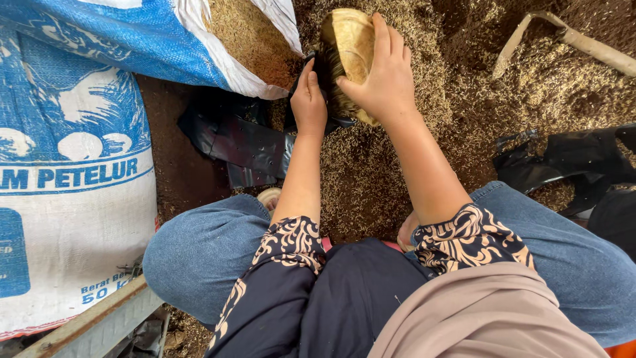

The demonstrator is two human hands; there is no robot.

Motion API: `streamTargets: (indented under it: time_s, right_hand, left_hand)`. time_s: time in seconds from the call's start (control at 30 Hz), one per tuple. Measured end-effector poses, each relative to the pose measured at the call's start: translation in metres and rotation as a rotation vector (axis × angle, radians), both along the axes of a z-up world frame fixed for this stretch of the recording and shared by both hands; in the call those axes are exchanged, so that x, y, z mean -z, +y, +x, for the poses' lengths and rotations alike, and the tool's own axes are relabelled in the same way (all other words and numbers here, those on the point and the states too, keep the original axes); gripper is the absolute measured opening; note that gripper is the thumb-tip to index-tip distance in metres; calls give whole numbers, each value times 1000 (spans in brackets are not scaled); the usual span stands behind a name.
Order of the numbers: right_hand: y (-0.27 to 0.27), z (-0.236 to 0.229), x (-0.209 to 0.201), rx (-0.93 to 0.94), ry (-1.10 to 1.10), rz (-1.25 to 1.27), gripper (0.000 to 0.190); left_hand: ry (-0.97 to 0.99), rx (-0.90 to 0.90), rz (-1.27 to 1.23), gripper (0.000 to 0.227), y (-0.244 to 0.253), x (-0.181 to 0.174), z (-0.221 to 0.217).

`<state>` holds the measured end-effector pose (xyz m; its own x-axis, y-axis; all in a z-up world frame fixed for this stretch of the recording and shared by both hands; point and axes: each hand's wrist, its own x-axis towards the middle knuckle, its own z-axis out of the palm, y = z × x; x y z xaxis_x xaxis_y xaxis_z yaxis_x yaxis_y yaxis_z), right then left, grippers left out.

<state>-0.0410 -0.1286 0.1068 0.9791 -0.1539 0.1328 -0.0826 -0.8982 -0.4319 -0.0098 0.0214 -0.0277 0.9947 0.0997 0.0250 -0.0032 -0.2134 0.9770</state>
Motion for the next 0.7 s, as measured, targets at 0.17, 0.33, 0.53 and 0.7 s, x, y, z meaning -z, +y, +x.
streamTargets:
  time_s: [0.17,0.33,0.53,0.7]
  right_hand:
    - [-44,8,7,128,32,134,102]
    - [-150,21,52,476,12,347,100]
    - [-225,-25,167,865,279,455,89]
    - [-225,-13,219,719,115,601,90]
  left_hand:
    - [4,-12,-26,42,8,-5,0]
    - [-76,-11,-33,38,15,-9,1]
    - [-12,7,-49,38,17,-9,4]
    - [1,16,-38,38,16,-7,6]
